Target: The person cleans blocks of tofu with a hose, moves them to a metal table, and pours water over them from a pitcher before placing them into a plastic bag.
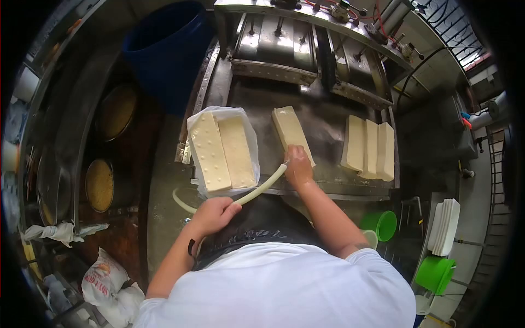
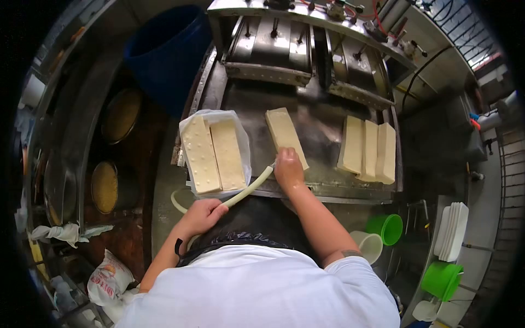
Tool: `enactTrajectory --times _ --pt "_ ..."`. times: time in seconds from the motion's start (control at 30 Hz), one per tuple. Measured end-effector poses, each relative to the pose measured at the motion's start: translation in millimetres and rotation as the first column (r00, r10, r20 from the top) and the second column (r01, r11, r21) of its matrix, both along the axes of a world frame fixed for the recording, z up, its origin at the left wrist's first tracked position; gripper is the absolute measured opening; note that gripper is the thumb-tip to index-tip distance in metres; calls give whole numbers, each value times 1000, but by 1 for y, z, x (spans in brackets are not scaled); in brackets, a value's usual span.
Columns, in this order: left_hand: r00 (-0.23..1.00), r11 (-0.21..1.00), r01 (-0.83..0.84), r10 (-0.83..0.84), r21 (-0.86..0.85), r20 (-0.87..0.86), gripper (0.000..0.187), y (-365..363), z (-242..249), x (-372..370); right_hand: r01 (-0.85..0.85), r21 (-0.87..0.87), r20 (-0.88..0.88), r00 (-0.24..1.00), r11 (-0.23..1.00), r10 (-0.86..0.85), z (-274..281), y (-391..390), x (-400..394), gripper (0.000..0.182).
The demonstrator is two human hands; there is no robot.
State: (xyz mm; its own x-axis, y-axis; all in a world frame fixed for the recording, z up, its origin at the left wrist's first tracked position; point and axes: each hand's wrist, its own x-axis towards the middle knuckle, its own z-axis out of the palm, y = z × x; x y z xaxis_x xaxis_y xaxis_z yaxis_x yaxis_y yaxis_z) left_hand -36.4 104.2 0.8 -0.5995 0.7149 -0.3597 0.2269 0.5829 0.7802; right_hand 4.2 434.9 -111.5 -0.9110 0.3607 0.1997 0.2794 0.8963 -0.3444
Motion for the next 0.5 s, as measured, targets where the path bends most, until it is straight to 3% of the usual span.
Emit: enactTrajectory --times 0.13,0.23,0.3,0.37,0.4,0.47,0.5 --pt "1000 1000 17 -17 6 -22 41 1 -1 -1 6 -41 -9 1000 999 -7 -12 7 0 14" --pt "1000 1000 22 -22 -14 -10 41 0 -2 -2 -98 -29 -162 982 995 92 -13 13 16 12" --pt "999 999 34 -34 -36 0 41 -4 -3 -3 -148 -59 59 987 987 151 -10 13 50 15" --pt "996 993 74 -69 -89 61 44 -9 -2 -4 -75 -121 356 928 990 113 21 9 87 15" --pt "996 993 76 -71 -86 61 44 -10 0 -6 -72 -118 357 927 990 110 30 13 99 15" --pt "987 987 102 -85 -125 136 43 -12 5 -7 77 -140 715 698 987 47 41 20 118 19" --pt "986 987 110 -93 -121 136 43 -11 4 -7 84 -137 715 698 987 39 43 21 117 19"
